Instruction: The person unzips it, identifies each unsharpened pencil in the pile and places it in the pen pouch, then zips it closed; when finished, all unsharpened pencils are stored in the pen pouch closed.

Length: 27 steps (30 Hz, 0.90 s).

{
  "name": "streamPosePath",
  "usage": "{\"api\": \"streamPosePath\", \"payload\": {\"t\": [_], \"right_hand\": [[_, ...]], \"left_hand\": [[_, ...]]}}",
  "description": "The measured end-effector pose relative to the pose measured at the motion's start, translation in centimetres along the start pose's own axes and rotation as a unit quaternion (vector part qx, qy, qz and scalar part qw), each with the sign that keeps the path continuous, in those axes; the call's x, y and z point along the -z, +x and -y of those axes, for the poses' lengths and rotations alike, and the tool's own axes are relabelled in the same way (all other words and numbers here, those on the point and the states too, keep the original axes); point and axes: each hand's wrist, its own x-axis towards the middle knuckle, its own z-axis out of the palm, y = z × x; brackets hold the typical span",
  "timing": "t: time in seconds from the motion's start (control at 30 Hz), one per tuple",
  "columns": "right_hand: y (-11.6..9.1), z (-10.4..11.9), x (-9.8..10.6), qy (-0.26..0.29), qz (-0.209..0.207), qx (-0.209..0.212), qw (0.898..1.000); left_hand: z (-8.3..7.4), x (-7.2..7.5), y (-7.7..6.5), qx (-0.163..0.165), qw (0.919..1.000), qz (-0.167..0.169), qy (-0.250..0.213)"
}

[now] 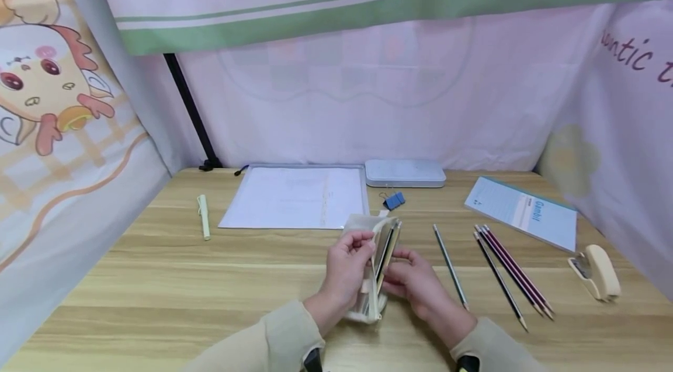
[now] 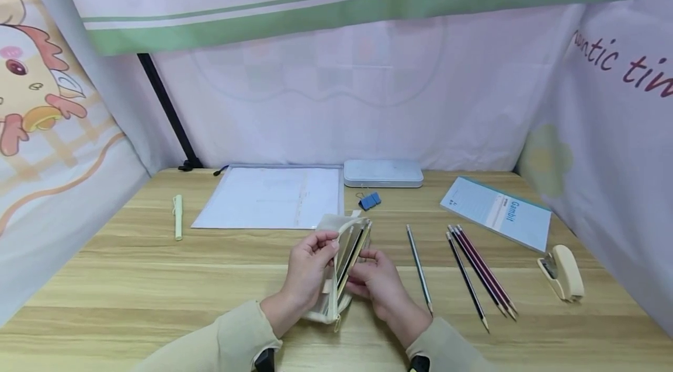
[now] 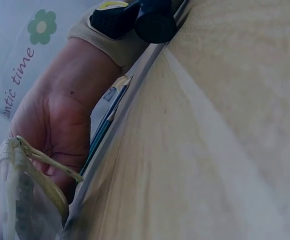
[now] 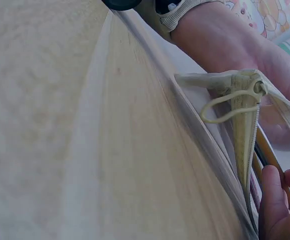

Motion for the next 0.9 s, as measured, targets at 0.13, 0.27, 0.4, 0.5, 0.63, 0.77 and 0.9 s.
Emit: {"api": "streamPosePath", "payload": {"t": [0.13,0.27,0.4,0.5,0.63,0.77,0.9], "right_hand": [[0.0,-0.2,-0.2,-0.015,0.013,0.000,1.000],[0.1,-0.2,-0.4,-0.031,0.019,-0.002,0.999],[0.0,-0.2,-0.4,-0.032,0.006,-0.001,0.999],[-0.1,-0.1,-0.2,-0.035,-0.002,0.000,0.999],[-0.3,0.5,0.6,-0.045,-0.014,0.009,0.999],[-1.0,1.5,1.6,-0.069,-0.009,0.038,0.997],[-2.4,2.3,2.3,-0.110,0.014,0.066,0.992]], "left_hand": [[0.0,-0.2,-0.1,0.005,1.0000,0.002,-0.007],[0.0,-0.4,-0.1,0.008,0.9999,0.007,-0.010],[0.1,-0.3,-0.1,0.004,1.0000,0.000,-0.006],[0.1,-0.1,0.0,0.002,1.0000,-0.002,-0.006],[-0.1,0.1,0.2,0.001,1.0000,-0.002,-0.003],[-0.6,0.2,0.7,-0.006,0.9998,-0.014,-0.009],[-1.0,0.2,1.4,-0.015,0.9989,-0.034,-0.028]]}}
